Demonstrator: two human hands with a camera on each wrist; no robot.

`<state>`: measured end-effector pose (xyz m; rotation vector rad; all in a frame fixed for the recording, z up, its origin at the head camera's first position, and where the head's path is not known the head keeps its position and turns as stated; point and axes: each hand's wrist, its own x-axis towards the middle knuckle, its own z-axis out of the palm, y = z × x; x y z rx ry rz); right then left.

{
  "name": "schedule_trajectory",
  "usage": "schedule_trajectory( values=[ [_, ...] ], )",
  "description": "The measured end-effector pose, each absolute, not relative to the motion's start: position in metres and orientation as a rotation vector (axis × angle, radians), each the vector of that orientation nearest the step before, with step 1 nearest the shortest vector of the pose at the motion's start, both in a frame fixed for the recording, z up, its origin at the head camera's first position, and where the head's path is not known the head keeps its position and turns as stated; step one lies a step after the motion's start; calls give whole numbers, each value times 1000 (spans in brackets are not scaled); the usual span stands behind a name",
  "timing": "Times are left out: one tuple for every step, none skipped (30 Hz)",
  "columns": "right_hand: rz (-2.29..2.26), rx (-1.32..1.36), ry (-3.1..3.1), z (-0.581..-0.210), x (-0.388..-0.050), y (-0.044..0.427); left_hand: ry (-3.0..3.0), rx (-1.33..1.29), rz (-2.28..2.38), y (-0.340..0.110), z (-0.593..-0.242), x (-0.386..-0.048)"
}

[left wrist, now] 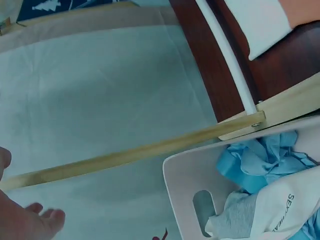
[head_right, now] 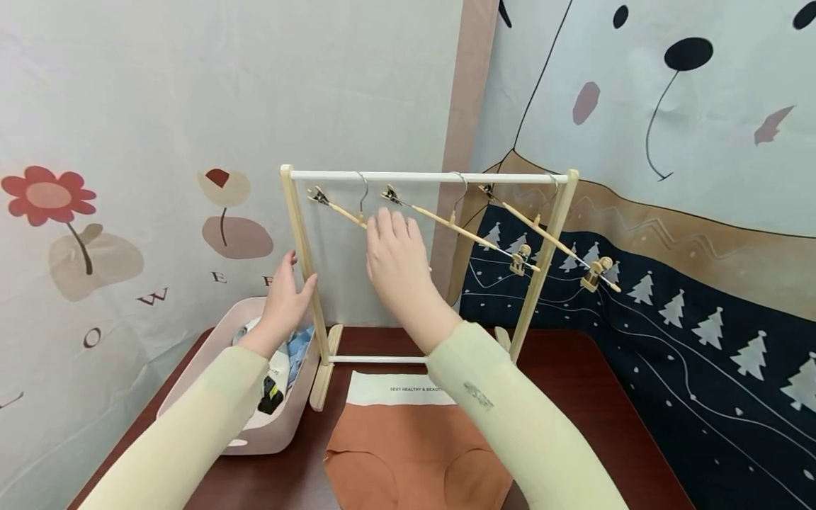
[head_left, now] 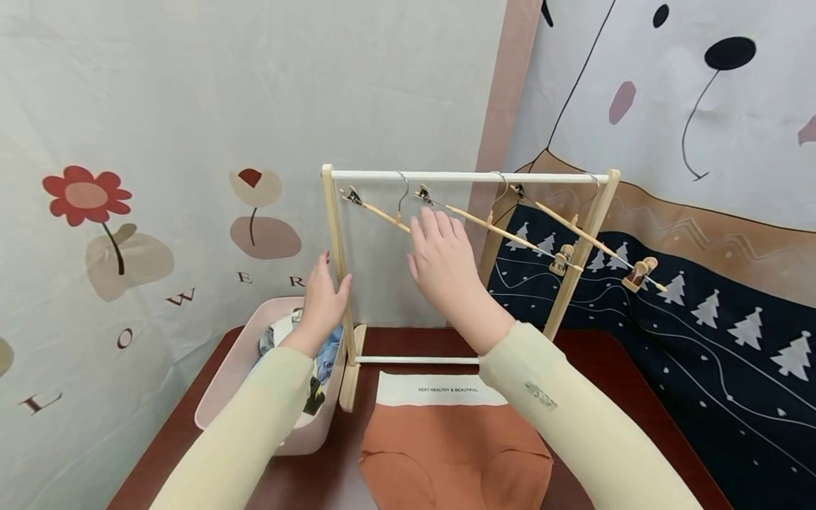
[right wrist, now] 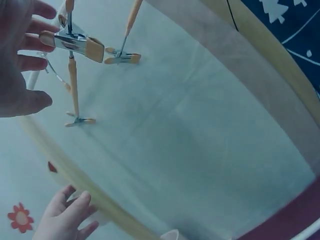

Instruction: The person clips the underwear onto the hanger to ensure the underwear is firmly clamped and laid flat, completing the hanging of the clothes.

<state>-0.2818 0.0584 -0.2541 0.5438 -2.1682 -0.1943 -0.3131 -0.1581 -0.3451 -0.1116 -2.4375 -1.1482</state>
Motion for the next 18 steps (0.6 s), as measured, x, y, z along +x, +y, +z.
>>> schedule_trajectory(
  values=[
    [-215, 519, -2195, -251, -285, 55, -2447, -114, -1163, -158, -344, -315],
    [-236, 496, -2222, -248, -288, 51, -2454, -109, -1178, -157, -343, -317],
    [-252, 475, -2251, -245, -290, 48, -2456, -100, -1194, -155, -342, -319],
    [-262, 457, -2282, -242, -292, 44, -2450, -93, -1220, -153, -341, -320],
    [-273, 441, -2319, -240, -293, 42, -2444, -82, -1242, -151, -339, -321],
    [-283, 427, -2350, -238, -295, 40, -2437, -69, -1261, -149, -338, -322],
    [-289, 416, -2381, -236, -296, 37, -2426, -55, -1275, -146, -337, -322],
    [-297, 408, -2418, -236, -297, 36, -2416, -38, -1276, -144, -337, -323],
    [-298, 402, -2455, -235, -298, 35, -2408, -16, -1270, -143, -336, -323],
    [-290, 398, -2489, -235, -299, 34, -2403, 4, -1265, -141, -336, -323],
    [-283, 394, -2523, -236, -301, 33, -2405, 26, -1247, -141, -337, -323],
    [-268, 391, -2547, -237, -302, 33, -2407, 44, -1223, -140, -338, -324],
    [-249, 389, -2572, -238, -303, 32, -2413, 57, -1195, -140, -339, -324],
    [-229, 386, -2594, -239, -304, 32, -2426, 68, -1168, -140, -340, -325],
    [-206, 384, -2608, -240, -305, 32, -2439, 76, -1144, -140, -340, -326],
    [-183, 386, -2615, -241, -306, 33, -2447, 76, -1126, -140, -341, -326],
    [-166, 391, -2618, -242, -306, 33, -2451, 78, -1110, -140, -342, -326],
    [-152, 400, -2613, -243, -306, 33, -2452, 80, -1101, -140, -342, -327]
  ],
)
